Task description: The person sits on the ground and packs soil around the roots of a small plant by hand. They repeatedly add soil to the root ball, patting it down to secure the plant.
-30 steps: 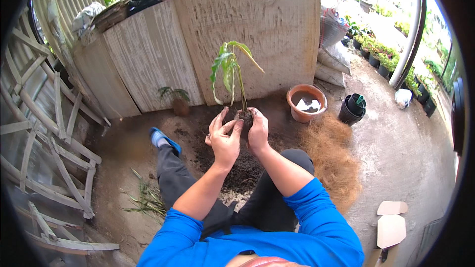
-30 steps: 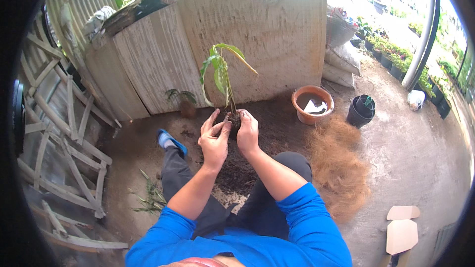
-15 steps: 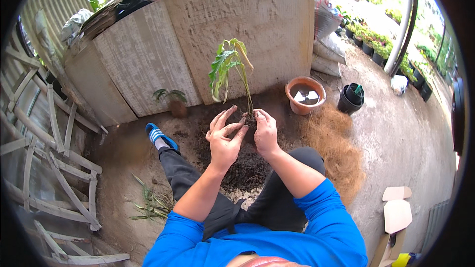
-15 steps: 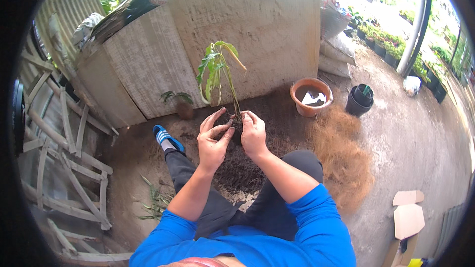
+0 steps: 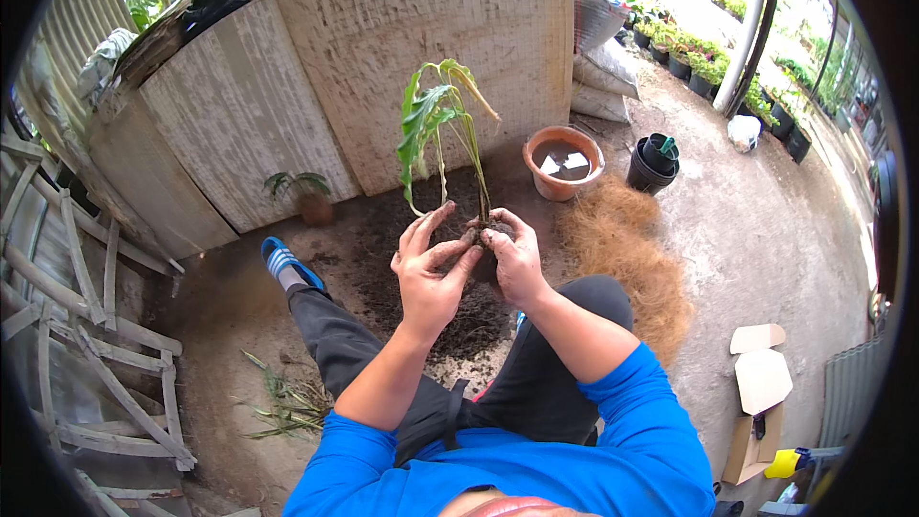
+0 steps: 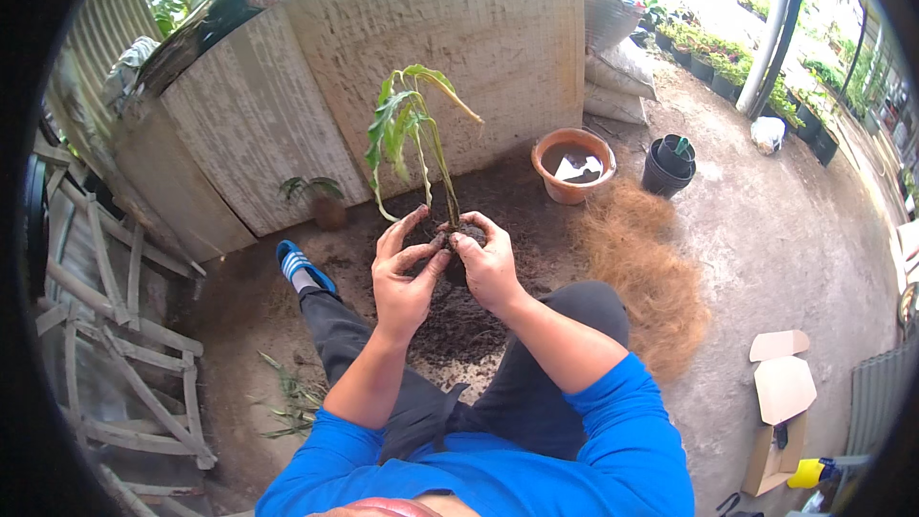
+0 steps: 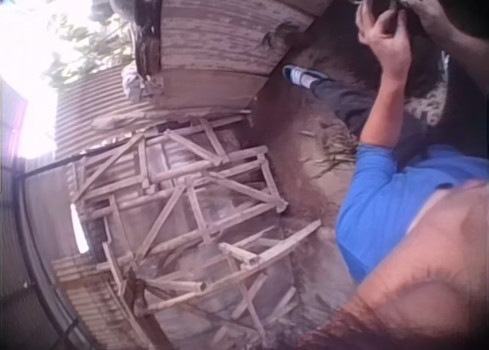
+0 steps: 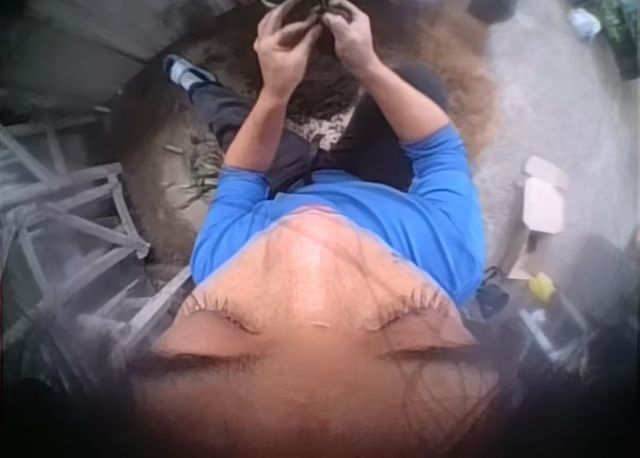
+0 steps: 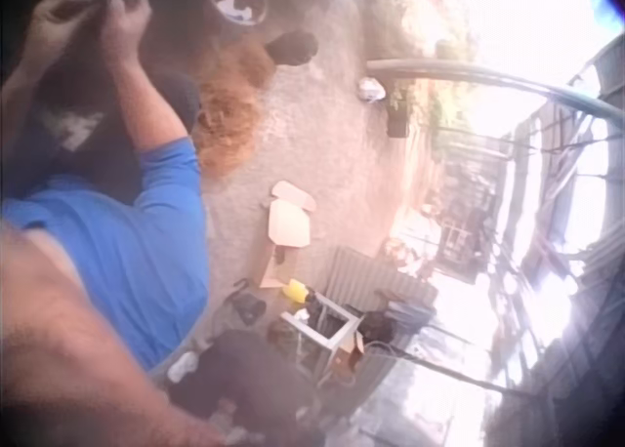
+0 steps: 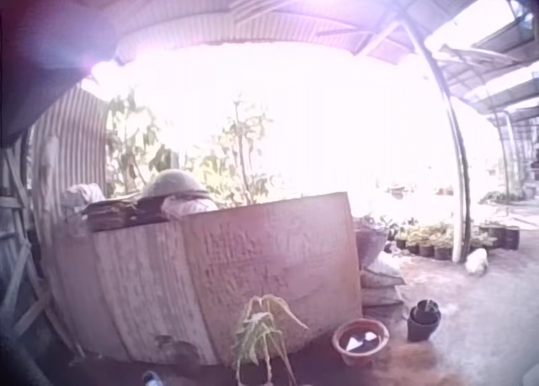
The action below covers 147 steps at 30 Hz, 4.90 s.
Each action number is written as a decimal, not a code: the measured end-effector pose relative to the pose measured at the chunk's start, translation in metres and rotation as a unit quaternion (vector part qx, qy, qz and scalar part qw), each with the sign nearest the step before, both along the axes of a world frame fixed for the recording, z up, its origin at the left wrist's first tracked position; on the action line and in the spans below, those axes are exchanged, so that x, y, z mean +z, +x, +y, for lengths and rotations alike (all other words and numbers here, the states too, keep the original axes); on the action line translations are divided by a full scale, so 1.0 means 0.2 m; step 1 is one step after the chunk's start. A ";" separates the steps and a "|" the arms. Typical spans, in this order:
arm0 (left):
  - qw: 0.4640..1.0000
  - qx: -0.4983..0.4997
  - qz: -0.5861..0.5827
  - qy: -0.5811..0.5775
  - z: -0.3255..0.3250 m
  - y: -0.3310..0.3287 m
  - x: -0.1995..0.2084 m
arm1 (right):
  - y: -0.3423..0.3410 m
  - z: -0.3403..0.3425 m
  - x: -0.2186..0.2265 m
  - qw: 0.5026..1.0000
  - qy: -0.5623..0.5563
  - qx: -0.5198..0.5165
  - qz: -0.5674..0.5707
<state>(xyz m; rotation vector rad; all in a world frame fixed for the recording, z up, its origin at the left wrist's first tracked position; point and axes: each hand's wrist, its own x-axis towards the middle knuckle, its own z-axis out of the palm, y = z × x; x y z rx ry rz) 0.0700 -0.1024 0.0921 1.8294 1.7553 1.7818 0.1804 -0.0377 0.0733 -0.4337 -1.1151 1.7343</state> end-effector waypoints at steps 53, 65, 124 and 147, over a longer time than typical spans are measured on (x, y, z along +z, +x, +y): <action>0.990 0.073 0.117 -0.034 0.04 0.00 0.07 | -0.09 0.10 -0.01 0.998 -0.027 0.003 0.048; 0.990 0.093 0.106 -0.005 0.04 0.04 0.04 | -0.06 0.10 0.02 0.987 -0.058 0.038 0.148; 0.991 0.065 0.089 -0.073 0.08 0.05 -0.10 | -0.14 0.15 -0.06 0.975 -0.193 -0.047 0.097; 0.645 -0.067 -0.730 -0.215 0.18 -0.31 -0.26 | -0.21 0.07 -0.21 0.976 0.040 0.124 -0.172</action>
